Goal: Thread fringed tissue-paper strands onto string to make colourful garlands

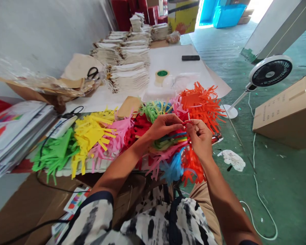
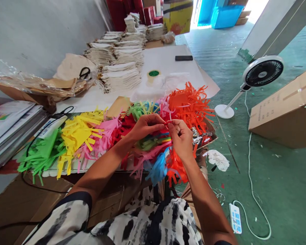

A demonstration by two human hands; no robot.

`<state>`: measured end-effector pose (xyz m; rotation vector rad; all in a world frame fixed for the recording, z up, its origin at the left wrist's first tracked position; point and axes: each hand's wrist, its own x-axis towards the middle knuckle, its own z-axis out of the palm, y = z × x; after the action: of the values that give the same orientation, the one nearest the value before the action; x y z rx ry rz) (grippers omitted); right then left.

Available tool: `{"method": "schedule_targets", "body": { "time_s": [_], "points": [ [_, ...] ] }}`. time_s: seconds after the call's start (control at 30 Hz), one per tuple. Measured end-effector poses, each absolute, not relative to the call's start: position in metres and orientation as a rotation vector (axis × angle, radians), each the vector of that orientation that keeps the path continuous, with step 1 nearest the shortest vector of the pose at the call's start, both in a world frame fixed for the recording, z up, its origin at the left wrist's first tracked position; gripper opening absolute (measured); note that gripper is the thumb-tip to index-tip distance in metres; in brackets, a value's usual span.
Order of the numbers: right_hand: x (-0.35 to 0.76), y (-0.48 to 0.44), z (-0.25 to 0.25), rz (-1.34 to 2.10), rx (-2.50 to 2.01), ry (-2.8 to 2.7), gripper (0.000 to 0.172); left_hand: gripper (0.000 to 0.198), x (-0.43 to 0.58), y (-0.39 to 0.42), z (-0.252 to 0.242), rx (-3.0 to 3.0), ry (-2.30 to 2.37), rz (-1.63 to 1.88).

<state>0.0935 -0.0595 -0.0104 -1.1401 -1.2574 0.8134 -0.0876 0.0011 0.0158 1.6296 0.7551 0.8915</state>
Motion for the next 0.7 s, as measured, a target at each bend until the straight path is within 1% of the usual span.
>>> {"method": "schedule_targets", "body": {
  "time_s": [0.17, 0.37, 0.43, 0.57, 0.7],
  "points": [
    [0.092, -0.06, -0.01, 0.787, -1.158, -1.28, 0.032, 0.041, -0.088, 0.0, 0.02, 1.656, 0.776, 0.914],
    [0.092, -0.06, -0.011, 0.722, -1.168, -1.311, 0.025, 0.038, -0.084, 0.0, 0.012, 1.726, 0.788, 1.006],
    [0.092, -0.059, -0.012, 0.722, -1.18, -1.297, 0.024, 0.034, -0.083, -0.001, 0.008, 1.831, 0.844, 1.074],
    [0.091, -0.056, -0.015, 0.73, -1.212, -1.245, 0.023, 0.021, -0.079, -0.006, 0.004, 2.132, 1.004, 1.159],
    [0.089, -0.053, -0.015, 0.696, -1.251, -1.251, 0.022, 0.018, -0.077, -0.009, 0.007, 2.093, 0.996, 1.194]
  ]
}}
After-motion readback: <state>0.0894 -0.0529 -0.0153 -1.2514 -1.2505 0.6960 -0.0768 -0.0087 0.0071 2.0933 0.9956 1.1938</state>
